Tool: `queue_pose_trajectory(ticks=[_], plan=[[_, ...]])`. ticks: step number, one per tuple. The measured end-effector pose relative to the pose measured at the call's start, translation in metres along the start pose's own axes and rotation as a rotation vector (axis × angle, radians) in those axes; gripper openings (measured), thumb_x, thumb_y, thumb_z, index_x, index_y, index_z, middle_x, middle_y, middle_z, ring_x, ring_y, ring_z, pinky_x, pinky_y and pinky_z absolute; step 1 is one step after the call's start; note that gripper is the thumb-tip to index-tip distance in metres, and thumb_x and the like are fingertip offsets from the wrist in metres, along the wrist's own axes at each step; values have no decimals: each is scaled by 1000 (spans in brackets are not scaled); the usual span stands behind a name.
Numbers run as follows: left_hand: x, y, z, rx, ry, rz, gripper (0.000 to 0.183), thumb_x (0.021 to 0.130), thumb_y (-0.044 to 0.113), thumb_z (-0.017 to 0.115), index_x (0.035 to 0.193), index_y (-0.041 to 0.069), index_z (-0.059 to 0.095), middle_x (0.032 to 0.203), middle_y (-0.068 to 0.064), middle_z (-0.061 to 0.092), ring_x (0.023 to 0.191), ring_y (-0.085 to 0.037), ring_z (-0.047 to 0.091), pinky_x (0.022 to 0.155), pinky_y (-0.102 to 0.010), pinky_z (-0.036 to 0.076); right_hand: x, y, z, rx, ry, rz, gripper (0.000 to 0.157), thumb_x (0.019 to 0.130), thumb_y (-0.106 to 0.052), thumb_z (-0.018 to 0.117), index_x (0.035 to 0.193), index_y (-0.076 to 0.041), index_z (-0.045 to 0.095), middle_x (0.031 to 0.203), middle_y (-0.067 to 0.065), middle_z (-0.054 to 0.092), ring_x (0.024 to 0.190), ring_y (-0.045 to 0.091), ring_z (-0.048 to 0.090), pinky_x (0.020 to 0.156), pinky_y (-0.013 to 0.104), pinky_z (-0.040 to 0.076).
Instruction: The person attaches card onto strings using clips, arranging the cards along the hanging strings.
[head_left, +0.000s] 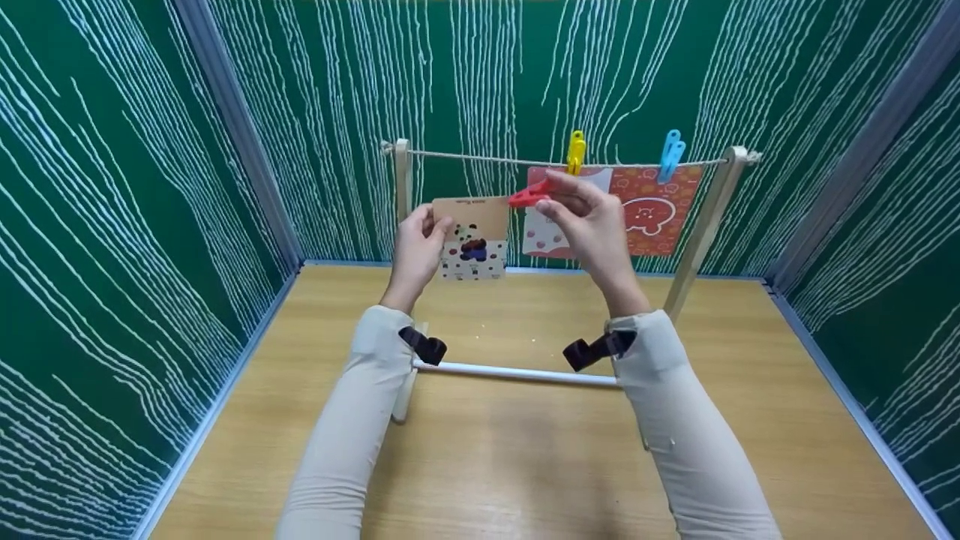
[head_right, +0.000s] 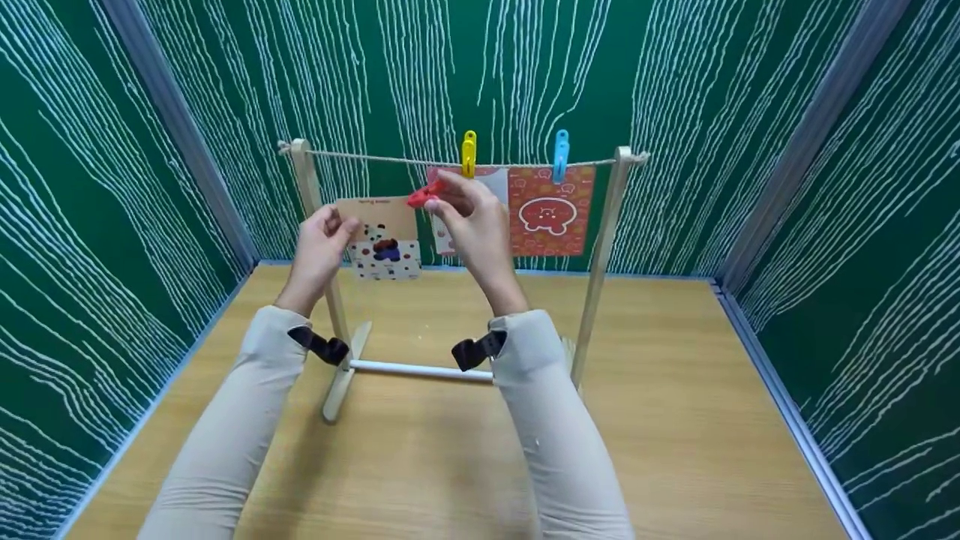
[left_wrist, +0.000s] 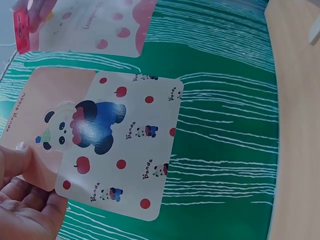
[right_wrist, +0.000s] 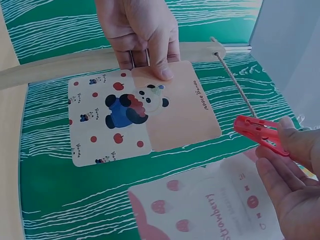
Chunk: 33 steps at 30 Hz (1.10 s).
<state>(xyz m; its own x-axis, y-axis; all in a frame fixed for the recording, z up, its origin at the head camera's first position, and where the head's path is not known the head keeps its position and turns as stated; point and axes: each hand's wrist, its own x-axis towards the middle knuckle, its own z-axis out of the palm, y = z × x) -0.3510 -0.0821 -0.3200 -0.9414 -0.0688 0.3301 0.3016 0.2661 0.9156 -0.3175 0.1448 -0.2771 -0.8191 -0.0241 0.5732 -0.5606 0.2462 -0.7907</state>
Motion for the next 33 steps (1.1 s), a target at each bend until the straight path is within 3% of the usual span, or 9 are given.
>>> queue_pose_trajectory(ticks=[6, 16, 25, 33], plan=[[3, 4, 1, 0, 14, 52, 23, 99, 12, 51, 119, 3, 56, 111, -12, 64, 91, -16, 56, 76, -23, 48, 6, -6, 2, -35, 55, -41, 40, 89, -24, 67, 125, -8, 63, 118, 6, 69, 103, 13, 67, 94, 25, 50], [11, 12, 5, -12, 15, 34, 27, 100, 16, 49, 125, 6, 54, 116, -10, 63, 91, -17, 56, 74, -22, 49, 19, -22, 6, -61, 105, -84, 33, 89, -19, 67, 120, -8, 66, 112, 6, 70, 97, 11, 67, 90, 22, 50], [19, 21, 3, 13, 47, 60, 22, 100, 16, 50, 118, 5, 56, 101, -9, 60, 78, -15, 52, 64, -21, 44, 31, -31, 11, -63, 115, -111, 27, 90, -14, 65, 116, -7, 67, 109, 7, 70, 94, 13, 68, 87, 21, 51], [21, 27, 4, 1, 48, 80, 20, 101, 15, 48, 117, 5, 54, 101, -8, 58, 84, -15, 53, 69, -20, 46, 38, -35, 16, -109, 117, -131, 27, 90, -12, 65, 116, -7, 67, 110, 8, 70, 94, 15, 68, 84, 19, 51]])
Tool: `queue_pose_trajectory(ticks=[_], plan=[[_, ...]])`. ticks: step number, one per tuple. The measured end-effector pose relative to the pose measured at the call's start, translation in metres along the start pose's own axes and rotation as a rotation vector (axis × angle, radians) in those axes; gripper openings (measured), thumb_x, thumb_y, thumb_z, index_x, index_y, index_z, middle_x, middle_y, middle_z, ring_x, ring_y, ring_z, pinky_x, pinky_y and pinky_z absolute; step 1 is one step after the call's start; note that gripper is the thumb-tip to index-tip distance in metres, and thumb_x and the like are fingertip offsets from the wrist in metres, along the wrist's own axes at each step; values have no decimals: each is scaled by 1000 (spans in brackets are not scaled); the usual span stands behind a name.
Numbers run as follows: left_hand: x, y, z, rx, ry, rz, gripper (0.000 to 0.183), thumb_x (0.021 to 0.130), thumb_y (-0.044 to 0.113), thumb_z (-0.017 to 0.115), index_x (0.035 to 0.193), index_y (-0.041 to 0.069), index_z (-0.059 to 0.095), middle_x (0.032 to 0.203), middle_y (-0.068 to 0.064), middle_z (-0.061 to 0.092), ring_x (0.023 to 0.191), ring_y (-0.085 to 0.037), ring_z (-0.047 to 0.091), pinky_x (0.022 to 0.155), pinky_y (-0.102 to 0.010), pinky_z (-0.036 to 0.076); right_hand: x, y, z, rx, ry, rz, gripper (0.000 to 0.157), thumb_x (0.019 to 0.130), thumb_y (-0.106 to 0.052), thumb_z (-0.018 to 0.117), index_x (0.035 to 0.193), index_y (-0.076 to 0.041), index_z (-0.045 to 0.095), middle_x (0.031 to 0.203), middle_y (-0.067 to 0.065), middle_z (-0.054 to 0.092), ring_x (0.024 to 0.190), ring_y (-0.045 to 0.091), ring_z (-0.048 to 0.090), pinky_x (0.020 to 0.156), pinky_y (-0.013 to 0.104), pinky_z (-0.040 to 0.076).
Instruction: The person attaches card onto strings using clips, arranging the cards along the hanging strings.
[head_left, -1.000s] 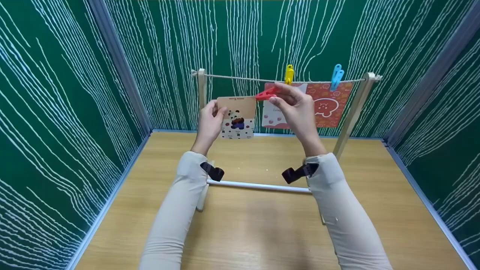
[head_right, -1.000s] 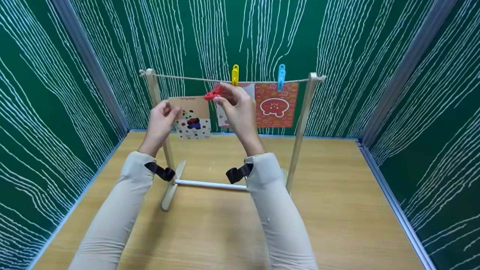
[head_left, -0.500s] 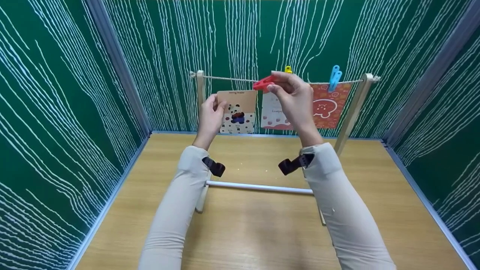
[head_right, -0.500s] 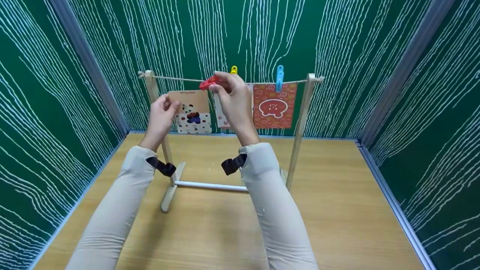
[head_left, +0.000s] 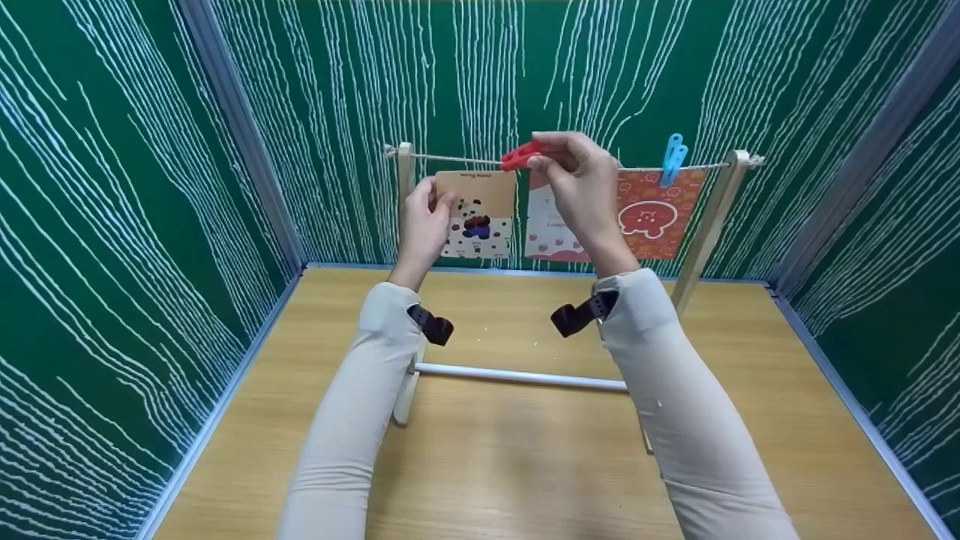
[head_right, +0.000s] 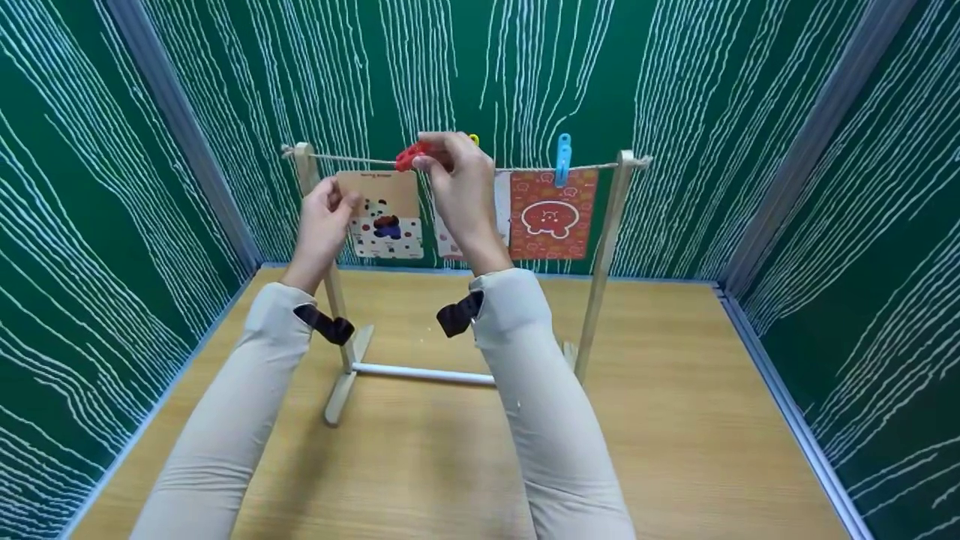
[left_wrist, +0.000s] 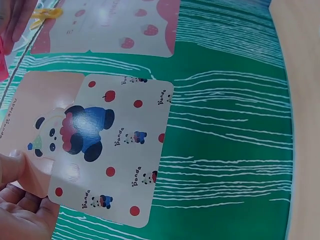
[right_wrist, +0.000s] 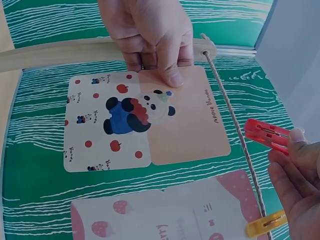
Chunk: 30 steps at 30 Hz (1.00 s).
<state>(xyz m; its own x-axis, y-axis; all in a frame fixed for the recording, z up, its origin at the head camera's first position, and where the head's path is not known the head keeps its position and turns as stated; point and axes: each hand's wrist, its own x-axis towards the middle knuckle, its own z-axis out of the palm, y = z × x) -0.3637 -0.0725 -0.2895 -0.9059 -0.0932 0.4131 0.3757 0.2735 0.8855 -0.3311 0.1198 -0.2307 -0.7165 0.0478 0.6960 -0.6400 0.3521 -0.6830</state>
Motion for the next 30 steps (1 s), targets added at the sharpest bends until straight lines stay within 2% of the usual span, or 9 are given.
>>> queue_pose_trajectory(ticks=[5, 13, 19, 25, 30], plan=[[3, 3, 2, 12, 3, 8, 16, 101, 16, 49, 111, 5, 54, 98, -7, 57, 83, -15, 52, 68, -20, 45, 5, -2, 4, -23, -2, -10, 24, 90, -9, 65, 114, -7, 67, 108, 7, 70, 92, 13, 67, 81, 18, 52], [4, 7, 0, 2, -5, 16, 20, 100, 15, 48, 117, 5, 54, 101, -8, 58, 81, -15, 52, 67, -20, 45, 11, -7, 11, -91, -27, -6, 22, 90, -7, 65, 111, -6, 68, 109, 8, 69, 93, 15, 67, 77, 15, 51], [4, 6, -2, -18, -2, 24, 22, 100, 16, 48, 119, 7, 54, 105, -8, 60, 83, -15, 53, 68, -21, 46, 14, -9, 18, -145, -58, -35, 23, 90, -7, 64, 113, -4, 68, 108, 10, 68, 94, 17, 67, 83, 18, 52], [3, 8, -4, -52, -5, 29, 23, 99, 17, 50, 121, 8, 55, 116, -7, 62, 92, -17, 57, 77, -24, 52, 14, -11, 24, -203, -92, -50, 23, 91, -9, 63, 113, -4, 68, 107, 10, 67, 94, 17, 66, 85, 21, 52], [2, 7, -5, -65, -8, 36, 23, 99, 15, 49, 120, 7, 56, 116, -9, 63, 90, -16, 56, 73, -24, 50, 14, -14, 26, -244, -115, -73, 23, 92, -8, 61, 115, -4, 67, 106, 11, 67, 96, 18, 65, 86, 24, 52]])
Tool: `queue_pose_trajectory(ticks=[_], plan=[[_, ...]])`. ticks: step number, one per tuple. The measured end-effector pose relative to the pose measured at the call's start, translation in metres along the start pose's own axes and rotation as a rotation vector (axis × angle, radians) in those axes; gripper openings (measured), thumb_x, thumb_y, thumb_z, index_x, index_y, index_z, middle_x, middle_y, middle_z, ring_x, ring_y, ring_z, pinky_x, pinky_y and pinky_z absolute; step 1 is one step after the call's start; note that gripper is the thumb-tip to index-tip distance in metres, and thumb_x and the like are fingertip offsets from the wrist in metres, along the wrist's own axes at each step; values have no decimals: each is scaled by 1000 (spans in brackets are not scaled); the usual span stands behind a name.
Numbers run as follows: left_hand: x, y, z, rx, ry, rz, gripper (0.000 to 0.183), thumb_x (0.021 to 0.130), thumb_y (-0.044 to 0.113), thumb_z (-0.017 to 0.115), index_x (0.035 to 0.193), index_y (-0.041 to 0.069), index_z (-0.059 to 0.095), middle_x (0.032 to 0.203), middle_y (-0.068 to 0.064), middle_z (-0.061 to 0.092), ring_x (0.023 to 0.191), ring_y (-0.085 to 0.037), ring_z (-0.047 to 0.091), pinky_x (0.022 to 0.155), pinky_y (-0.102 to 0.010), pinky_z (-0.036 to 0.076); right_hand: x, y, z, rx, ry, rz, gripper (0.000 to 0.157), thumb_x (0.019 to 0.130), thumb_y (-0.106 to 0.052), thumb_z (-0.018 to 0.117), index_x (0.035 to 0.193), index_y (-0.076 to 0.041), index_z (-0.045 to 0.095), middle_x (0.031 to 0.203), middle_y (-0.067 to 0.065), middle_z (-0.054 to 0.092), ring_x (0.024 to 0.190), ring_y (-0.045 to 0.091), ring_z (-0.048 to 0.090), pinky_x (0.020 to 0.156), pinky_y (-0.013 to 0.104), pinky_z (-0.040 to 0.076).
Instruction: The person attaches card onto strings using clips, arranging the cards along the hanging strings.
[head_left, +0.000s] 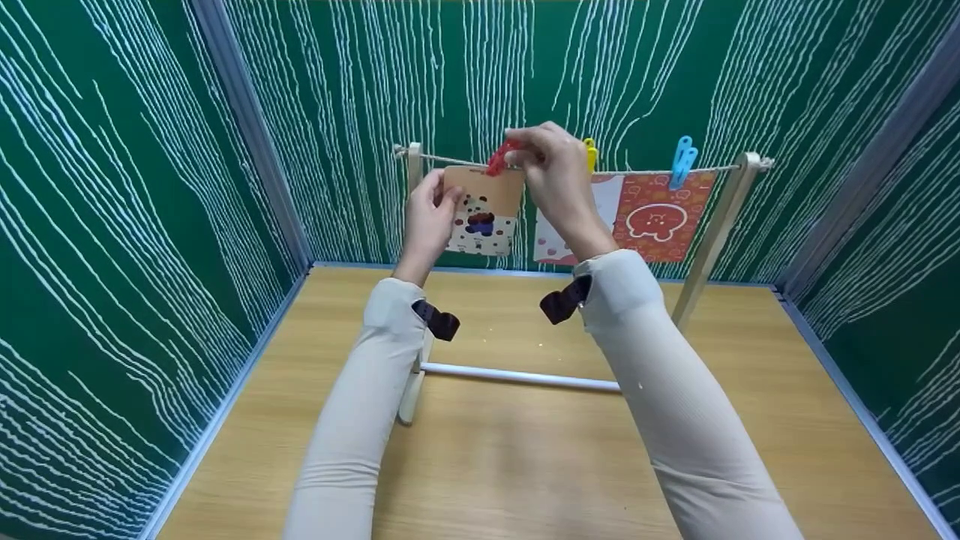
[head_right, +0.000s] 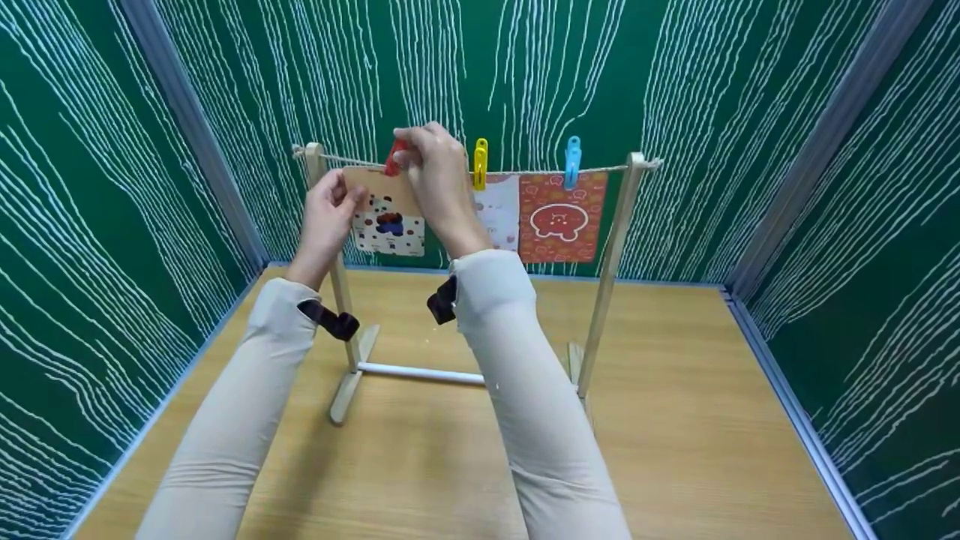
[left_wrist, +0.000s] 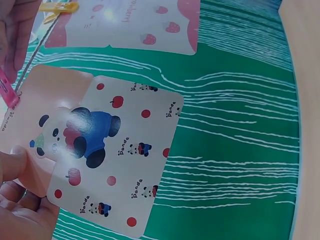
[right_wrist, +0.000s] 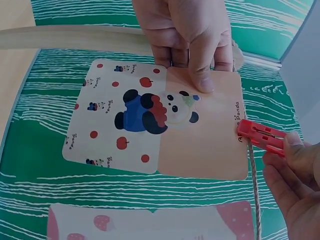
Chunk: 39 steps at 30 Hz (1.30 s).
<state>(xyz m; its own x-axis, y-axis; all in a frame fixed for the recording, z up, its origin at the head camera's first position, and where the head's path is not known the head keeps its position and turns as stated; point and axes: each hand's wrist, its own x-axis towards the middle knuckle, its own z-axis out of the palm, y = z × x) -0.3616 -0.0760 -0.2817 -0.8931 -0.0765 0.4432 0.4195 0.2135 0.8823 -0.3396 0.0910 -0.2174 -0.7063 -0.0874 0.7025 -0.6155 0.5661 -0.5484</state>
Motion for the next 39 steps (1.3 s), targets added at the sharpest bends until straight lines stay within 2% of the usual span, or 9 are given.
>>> queue_pose_trajectory(ticks=[6, 12, 29, 35, 39], plan=[[-2, 0, 1, 9, -3, 7, 23, 99, 16, 51, 120, 9, 57, 116, -7, 64, 90, -16, 57, 75, -25, 52, 0, -3, 1, -30, -16, 8, 25, 93, -7, 60, 116, -3, 67, 105, 12, 66, 98, 20, 64, 89, 25, 52], [-3, 0, 5, 21, -13, 14, 24, 98, 17, 53, 120, 10, 58, 118, -6, 64, 97, -16, 58, 83, -25, 52, -1, -2, 3, -55, -51, -35, 27, 92, -6, 60, 119, -2, 66, 106, 15, 65, 100, 23, 63, 90, 29, 52], [-5, -3, 5, 13, -21, 7, 23, 99, 18, 51, 119, 8, 57, 116, -7, 64, 95, -17, 59, 79, -28, 53, -4, -2, 5, -108, -123, -81, 34, 94, -5, 57, 128, -3, 58, 110, 16, 62, 102, 23, 62, 92, 28, 52], [-5, -6, 5, 11, -36, -36, 25, 100, 19, 48, 122, 9, 55, 113, -8, 62, 94, -16, 55, 79, -27, 51, -9, 4, 10, -82, -119, -102, 37, 96, -7, 54, 133, -3, 54, 117, 16, 62, 104, 23, 62, 95, 28, 50], [-6, -9, 4, 12, -42, -39, 23, 102, 17, 44, 121, 9, 54, 107, -8, 59, 89, -17, 53, 75, -26, 50, -12, 8, 12, -64, -127, -121, 37, 98, -9, 51, 134, -4, 53, 122, 16, 61, 109, 23, 61, 97, 28, 49]])
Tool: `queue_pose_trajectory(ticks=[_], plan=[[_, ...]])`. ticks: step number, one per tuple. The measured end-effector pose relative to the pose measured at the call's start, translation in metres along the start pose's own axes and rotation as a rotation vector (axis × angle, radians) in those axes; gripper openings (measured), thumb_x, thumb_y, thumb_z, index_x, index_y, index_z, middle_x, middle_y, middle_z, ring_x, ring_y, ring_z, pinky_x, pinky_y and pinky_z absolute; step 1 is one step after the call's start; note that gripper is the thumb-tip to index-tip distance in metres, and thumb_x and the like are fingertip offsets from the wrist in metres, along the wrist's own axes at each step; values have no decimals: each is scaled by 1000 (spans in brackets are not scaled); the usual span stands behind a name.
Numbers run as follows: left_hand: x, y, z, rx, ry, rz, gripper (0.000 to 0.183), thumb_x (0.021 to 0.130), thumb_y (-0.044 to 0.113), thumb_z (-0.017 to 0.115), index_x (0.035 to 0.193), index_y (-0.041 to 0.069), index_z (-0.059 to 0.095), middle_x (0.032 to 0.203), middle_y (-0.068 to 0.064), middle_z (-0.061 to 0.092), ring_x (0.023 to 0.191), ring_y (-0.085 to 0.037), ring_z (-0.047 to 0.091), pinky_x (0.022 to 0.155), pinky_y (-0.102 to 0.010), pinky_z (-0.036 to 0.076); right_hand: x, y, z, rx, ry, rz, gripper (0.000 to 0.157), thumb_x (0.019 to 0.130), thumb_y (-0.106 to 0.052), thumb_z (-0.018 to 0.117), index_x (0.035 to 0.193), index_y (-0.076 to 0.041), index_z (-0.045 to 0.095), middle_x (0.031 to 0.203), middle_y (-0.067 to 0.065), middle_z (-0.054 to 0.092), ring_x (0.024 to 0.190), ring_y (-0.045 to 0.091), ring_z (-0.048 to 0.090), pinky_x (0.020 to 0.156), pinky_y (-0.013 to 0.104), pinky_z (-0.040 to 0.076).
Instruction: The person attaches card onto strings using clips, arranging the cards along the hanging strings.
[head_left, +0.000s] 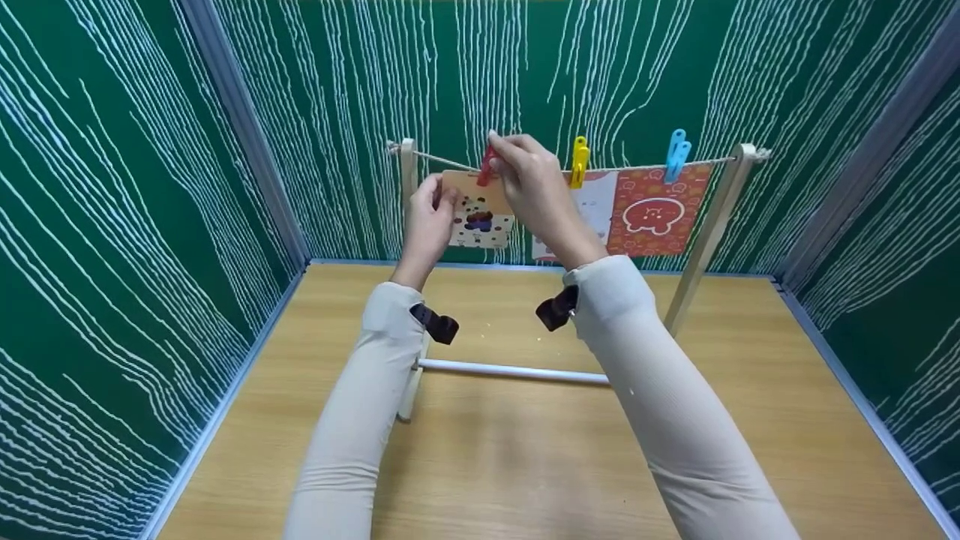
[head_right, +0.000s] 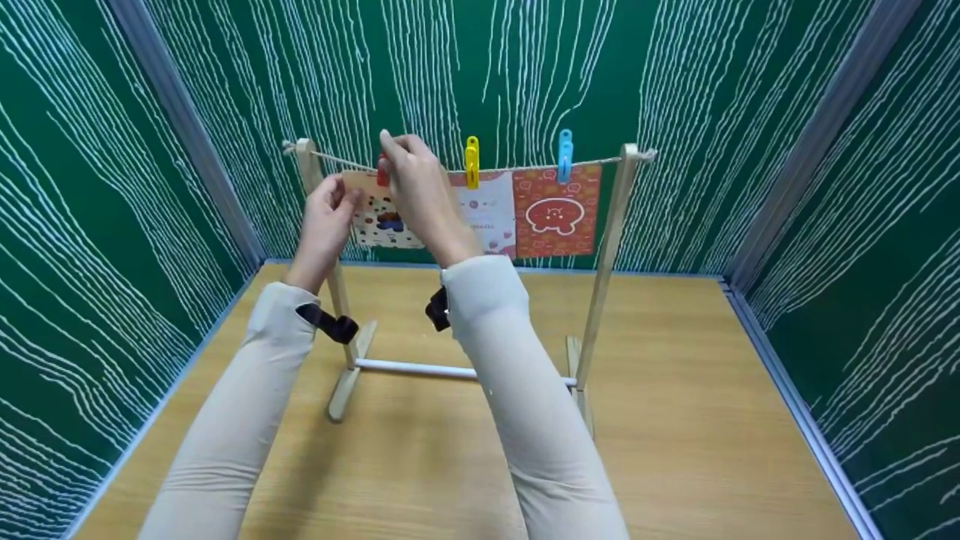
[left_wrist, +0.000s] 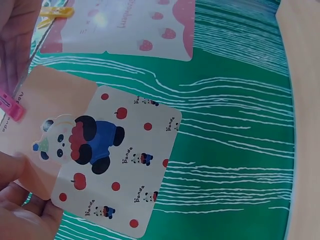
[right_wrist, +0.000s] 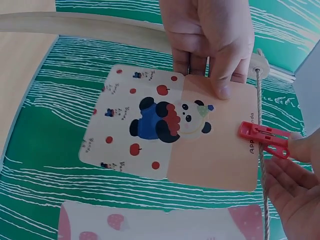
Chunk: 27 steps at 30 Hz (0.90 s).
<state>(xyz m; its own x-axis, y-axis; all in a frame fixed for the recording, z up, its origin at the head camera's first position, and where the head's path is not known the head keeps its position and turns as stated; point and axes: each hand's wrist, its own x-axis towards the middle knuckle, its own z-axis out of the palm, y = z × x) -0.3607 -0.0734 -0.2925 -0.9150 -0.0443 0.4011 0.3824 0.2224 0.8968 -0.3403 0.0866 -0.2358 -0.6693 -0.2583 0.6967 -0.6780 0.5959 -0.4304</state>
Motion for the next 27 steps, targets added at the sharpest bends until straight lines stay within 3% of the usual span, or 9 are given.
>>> queue_pose_trajectory(ticks=[10, 16, 23, 27], plan=[[-1, -2, 0, -11, 5, 2, 27, 102, 17, 44, 127, 9, 52, 115, -8, 59, 92, -16, 54, 76, -23, 48, -3, 6, 1, 33, 3, -18, 36, 100, -10, 48, 136, -4, 52, 131, 14, 59, 120, 22, 58, 98, 27, 48], [-1, -2, 0, -3, 9, 0, 28, 102, 19, 46, 128, 10, 52, 119, -8, 58, 99, -17, 54, 83, -25, 49, -5, 8, -1, 67, 31, -30, 36, 100, -11, 50, 135, -3, 52, 133, 13, 58, 121, 20, 57, 97, 25, 48], [-1, -6, -2, 6, 28, 54, 27, 101, 17, 47, 126, 7, 53, 120, -9, 60, 102, -16, 55, 89, -27, 49, -8, 8, -3, 84, 40, -34, 39, 99, -12, 51, 138, -5, 50, 133, 13, 58, 122, 20, 57, 99, 26, 47], [-2, -7, -4, 15, 35, 45, 28, 102, 18, 46, 126, 7, 54, 118, -9, 60, 100, -17, 55, 87, -27, 49, -10, 9, -5, 90, 44, -43, 40, 99, -14, 51, 139, -6, 49, 137, 10, 56, 128, 18, 52, 103, 25, 44]])
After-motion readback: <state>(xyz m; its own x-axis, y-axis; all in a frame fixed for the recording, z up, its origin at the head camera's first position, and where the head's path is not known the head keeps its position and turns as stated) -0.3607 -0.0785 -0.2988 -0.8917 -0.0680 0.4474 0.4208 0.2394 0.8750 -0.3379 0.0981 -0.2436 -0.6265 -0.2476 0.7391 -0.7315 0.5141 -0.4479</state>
